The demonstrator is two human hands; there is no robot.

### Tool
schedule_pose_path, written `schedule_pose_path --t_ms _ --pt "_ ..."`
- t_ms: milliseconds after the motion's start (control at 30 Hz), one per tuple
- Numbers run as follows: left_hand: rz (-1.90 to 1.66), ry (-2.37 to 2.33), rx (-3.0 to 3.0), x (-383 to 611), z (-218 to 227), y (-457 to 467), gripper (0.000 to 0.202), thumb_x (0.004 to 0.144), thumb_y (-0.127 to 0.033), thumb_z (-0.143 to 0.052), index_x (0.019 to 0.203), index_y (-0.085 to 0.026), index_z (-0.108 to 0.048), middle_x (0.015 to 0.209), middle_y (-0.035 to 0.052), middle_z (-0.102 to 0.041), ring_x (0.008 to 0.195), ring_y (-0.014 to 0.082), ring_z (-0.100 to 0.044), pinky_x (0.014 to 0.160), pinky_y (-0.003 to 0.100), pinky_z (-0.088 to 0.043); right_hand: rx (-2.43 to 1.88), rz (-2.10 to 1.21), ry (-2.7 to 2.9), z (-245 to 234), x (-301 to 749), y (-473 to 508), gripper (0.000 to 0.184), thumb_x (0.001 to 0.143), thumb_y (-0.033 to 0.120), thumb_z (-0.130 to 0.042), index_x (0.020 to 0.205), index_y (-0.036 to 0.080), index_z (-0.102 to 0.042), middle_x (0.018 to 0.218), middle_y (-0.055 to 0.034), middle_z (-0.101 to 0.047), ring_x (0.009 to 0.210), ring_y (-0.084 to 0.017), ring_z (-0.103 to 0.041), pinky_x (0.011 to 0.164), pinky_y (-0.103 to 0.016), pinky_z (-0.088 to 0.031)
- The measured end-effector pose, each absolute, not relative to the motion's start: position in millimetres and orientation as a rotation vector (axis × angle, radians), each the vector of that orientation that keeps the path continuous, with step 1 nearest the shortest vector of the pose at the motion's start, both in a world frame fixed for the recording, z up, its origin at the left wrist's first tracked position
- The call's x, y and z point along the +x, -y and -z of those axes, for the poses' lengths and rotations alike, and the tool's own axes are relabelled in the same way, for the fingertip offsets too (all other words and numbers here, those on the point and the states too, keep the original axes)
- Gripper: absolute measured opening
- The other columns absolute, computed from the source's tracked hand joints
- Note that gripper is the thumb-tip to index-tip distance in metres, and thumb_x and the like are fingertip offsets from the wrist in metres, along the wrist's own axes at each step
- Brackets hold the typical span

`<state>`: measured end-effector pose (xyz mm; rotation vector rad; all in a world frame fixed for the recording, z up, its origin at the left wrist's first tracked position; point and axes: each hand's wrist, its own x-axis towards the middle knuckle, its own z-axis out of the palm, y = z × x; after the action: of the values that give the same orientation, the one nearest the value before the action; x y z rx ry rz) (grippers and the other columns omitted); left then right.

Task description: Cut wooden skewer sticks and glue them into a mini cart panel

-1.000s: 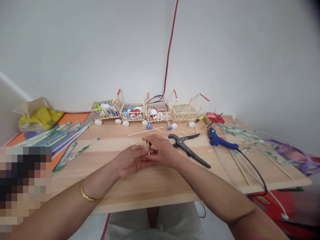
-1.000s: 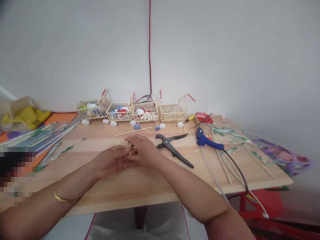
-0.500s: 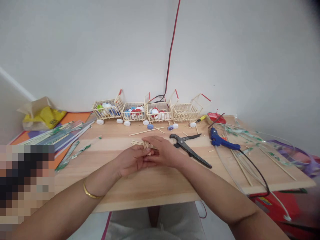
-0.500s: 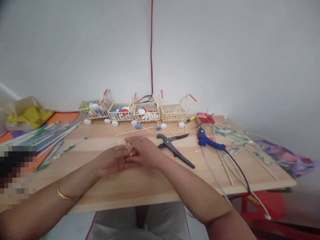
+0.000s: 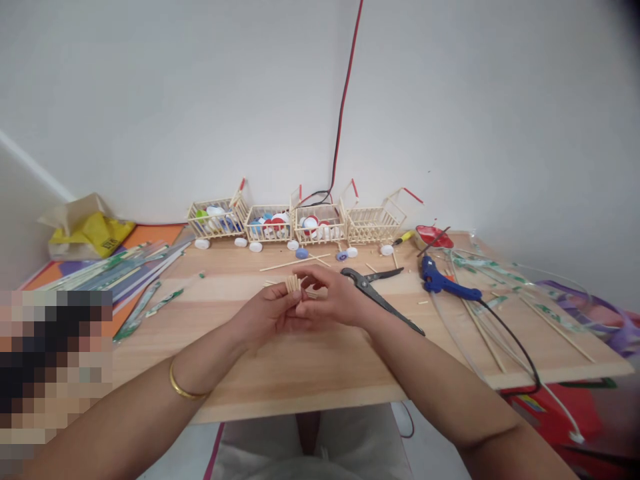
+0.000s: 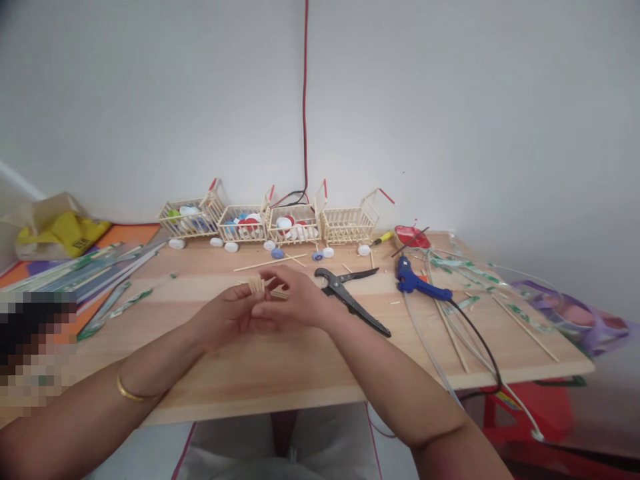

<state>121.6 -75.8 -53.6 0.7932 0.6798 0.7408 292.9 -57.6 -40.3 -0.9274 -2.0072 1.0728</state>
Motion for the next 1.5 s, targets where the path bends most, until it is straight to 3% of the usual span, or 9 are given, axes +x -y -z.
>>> schedule_pose_path --t_ms 67,167,333,533,900,1133,1400,1500 --pt "-0.723 -0.7 0.819 121 54 76 0.026 0.076 -0.03 -0.066 0.096 -0.013 -0.063 0.09 0.0108 -0.068 0.077 0.0192 -0.067 0.074 0.033 -0.051 -0.977 -1.15 1.874 39 292 57 0.028 0.075 0.039 -0.062 0.091 0.016 -0.064 0.084 -0.0043 -0.063 0.072 -0.013 -0.058 0.066 -0.027 -0.045" --pt "-0.692 -0.711 0.818 121 55 76 0.025 0.076 -0.032 -0.066 0.091 -0.012 -0.062 0.087 0.0108 -0.068 0.076 0.0197 -0.068 0.072 0.032 -0.051 -0.96 -1.288 1.712 41 290 55 0.025 0.075 0.04 -0.062 0.076 0.015 -0.062 0.065 0.0001 -0.058 0.057 -0.01 -0.052 0.055 -0.023 -0.042" --pt "-0.66 -0.713 0.807 121 52 76 0.026 0.074 -0.032 -0.068 0.088 -0.011 -0.062 0.087 0.0108 -0.068 0.075 0.0198 -0.068 0.07 0.031 -0.051 -0.905 -1.309 1.649 45 290 54 0.023 0.072 0.037 -0.066 0.074 0.015 -0.062 0.064 0.0006 -0.058 0.058 -0.009 -0.052 0.056 -0.023 -0.043" --pt "-0.683 -0.718 0.849 122 54 77 0.031 0.071 -0.035 -0.07 0.088 -0.01 -0.065 0.083 0.011 -0.069 0.073 0.02 -0.068 0.071 0.032 -0.051 -0.936 -1.35 1.736 50 290 54 0.032 0.072 0.041 -0.066 0.092 0.016 -0.067 0.079 -0.0023 -0.061 0.068 -0.012 -0.056 0.061 -0.024 -0.045" --pt "-0.699 -0.661 0.967 121 58 78 0.023 0.074 -0.029 -0.068 0.088 -0.011 -0.066 0.085 0.0107 -0.069 0.077 0.0198 -0.067 0.079 0.036 -0.049 -0.971 -1.097 1.74 40 282 66 0.019 0.073 0.035 -0.066 0.076 0.017 -0.072 0.074 -0.0036 -0.062 0.07 -0.014 -0.058 0.062 -0.024 -0.045" --pt "-0.719 -0.738 1.044 122 57 78 0.024 0.077 -0.033 -0.064 0.082 -0.01 -0.064 0.079 0.0088 -0.067 0.069 0.0183 -0.066 0.068 0.031 -0.051 -0.943 -1.288 1.689 44 285 62 0.025 0.072 0.04 -0.066 0.075 0.016 -0.069 0.075 -0.0027 -0.061 0.059 -0.01 -0.053 0.053 -0.022 -0.043" --pt "-0.715 -0.73 1.297 119 52 77 0.032 0.075 -0.029 -0.065 0.103 -0.014 -0.061 0.102 0.0106 -0.064 0.085 0.02 -0.063 0.08 0.036 -0.049 -0.926 -1.611 1.312 48 288 54 0.029 0.07 0.043 -0.069 0.07 0.015 -0.065 0.059 0.0019 -0.055 0.051 -0.007 -0.045 0.05 -0.022 -0.036" --pt "-0.91 -0.888 1.579 116 54 73 0.056 0.068 -0.03 -0.072 0.119 -0.021 -0.051 0.108 0.0079 -0.058 0.086 0.0176 -0.06 0.079 0.035 -0.049 -0.914 -1.715 1.247 51 291 51 0.029 0.066 0.042 -0.072 0.071 0.014 -0.066 0.061 0.0016 -0.056 0.054 -0.007 -0.046 0.053 -0.022 -0.036"
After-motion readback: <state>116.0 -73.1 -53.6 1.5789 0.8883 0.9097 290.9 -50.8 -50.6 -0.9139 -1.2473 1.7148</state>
